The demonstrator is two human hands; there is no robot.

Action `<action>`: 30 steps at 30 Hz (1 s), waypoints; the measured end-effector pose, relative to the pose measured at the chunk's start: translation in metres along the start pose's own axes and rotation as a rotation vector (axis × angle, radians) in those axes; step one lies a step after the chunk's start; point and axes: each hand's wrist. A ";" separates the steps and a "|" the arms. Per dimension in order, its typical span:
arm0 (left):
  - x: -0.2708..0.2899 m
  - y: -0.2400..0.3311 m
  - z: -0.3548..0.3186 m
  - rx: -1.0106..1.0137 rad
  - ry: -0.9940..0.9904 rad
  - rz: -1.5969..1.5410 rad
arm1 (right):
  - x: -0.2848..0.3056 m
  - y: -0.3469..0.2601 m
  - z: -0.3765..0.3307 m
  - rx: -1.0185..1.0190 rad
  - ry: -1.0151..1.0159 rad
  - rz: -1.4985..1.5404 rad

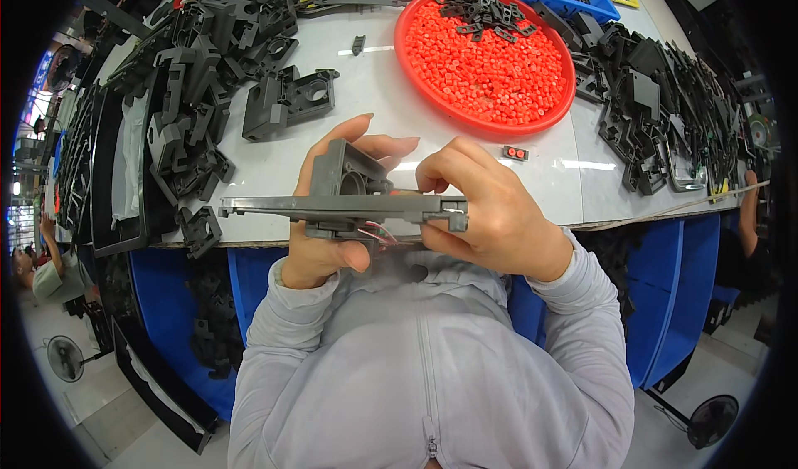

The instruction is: The person places an assembled plastic housing into a box, then takes new plastic casing parts, electronic wiring assemblies, and red plastic pins from trays on the table. The person fits the circuit boards, speakers, and red pins into the plastic housings and presses the casing halves together by hand.

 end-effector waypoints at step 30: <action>0.001 -0.004 -0.003 0.029 -0.043 -0.079 | -0.004 0.006 0.007 0.064 -0.056 0.059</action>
Point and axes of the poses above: each hand's wrist, its own z-axis towards the middle knuckle, its own x-axis out of the back of the hand, y = z × x, and after that the axes turned 9 degrees about -y, right-handed
